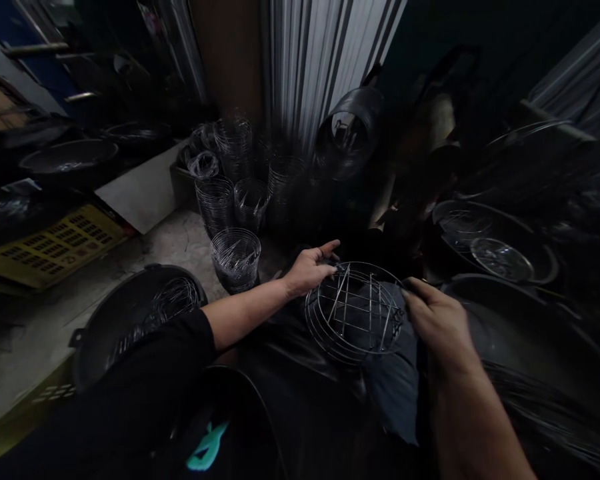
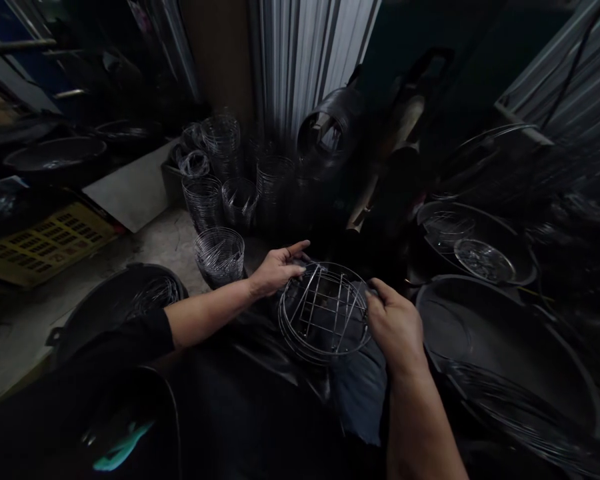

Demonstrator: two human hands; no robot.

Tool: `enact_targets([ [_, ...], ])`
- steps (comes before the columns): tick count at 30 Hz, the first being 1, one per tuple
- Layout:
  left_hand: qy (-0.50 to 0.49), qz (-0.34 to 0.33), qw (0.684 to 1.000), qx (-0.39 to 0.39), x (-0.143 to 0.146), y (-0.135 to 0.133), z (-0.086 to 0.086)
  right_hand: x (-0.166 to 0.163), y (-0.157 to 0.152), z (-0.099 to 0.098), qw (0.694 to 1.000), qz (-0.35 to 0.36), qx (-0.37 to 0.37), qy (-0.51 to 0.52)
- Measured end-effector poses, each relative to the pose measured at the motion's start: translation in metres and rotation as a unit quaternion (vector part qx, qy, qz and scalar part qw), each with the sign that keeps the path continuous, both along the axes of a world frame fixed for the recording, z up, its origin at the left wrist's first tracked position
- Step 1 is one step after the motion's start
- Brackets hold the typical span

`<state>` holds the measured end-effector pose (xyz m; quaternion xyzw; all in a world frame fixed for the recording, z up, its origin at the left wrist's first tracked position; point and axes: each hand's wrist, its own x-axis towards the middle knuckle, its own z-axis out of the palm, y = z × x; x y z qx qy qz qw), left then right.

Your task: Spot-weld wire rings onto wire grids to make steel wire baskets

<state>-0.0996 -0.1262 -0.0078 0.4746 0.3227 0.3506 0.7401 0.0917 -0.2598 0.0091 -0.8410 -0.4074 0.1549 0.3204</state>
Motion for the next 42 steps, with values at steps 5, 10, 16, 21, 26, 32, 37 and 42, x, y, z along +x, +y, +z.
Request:
enact_targets([
  [5,0.061,-0.039,0.997,0.040,0.012,0.010,-0.021,0.018,0.026,-0.008,0.987,0.039,-0.107,-0.113],
  [10,0.070,-0.037,0.997,0.017,0.004,0.004,-0.022,0.028,0.025,-0.019,0.987,0.064,-0.111,-0.095],
  [16,0.020,-0.006,0.999,-0.027,-0.002,-0.001,-0.019,0.021,0.005,-0.035,0.993,0.073,-0.069,-0.060],
  [21,0.017,0.001,0.999,-0.047,-0.004,-0.004,-0.018,0.014,-0.009,-0.045,0.998,0.056,-0.021,-0.030],
  [26,0.006,0.005,0.996,-0.085,-0.004,-0.007,-0.015,0.010,-0.013,-0.044,0.997,-0.020,0.070,0.022],
  [32,-0.001,0.013,0.994,-0.105,-0.002,-0.008,-0.012,0.012,-0.010,-0.042,0.995,-0.025,0.084,0.050],
  [37,-0.015,0.001,0.995,-0.094,-0.006,-0.005,-0.024,-0.001,-0.025,-0.045,0.997,-0.030,0.068,0.034],
  [42,-0.010,-0.019,0.995,-0.102,-0.013,0.003,-0.043,-0.020,-0.037,-0.063,0.995,-0.054,0.062,0.048],
])
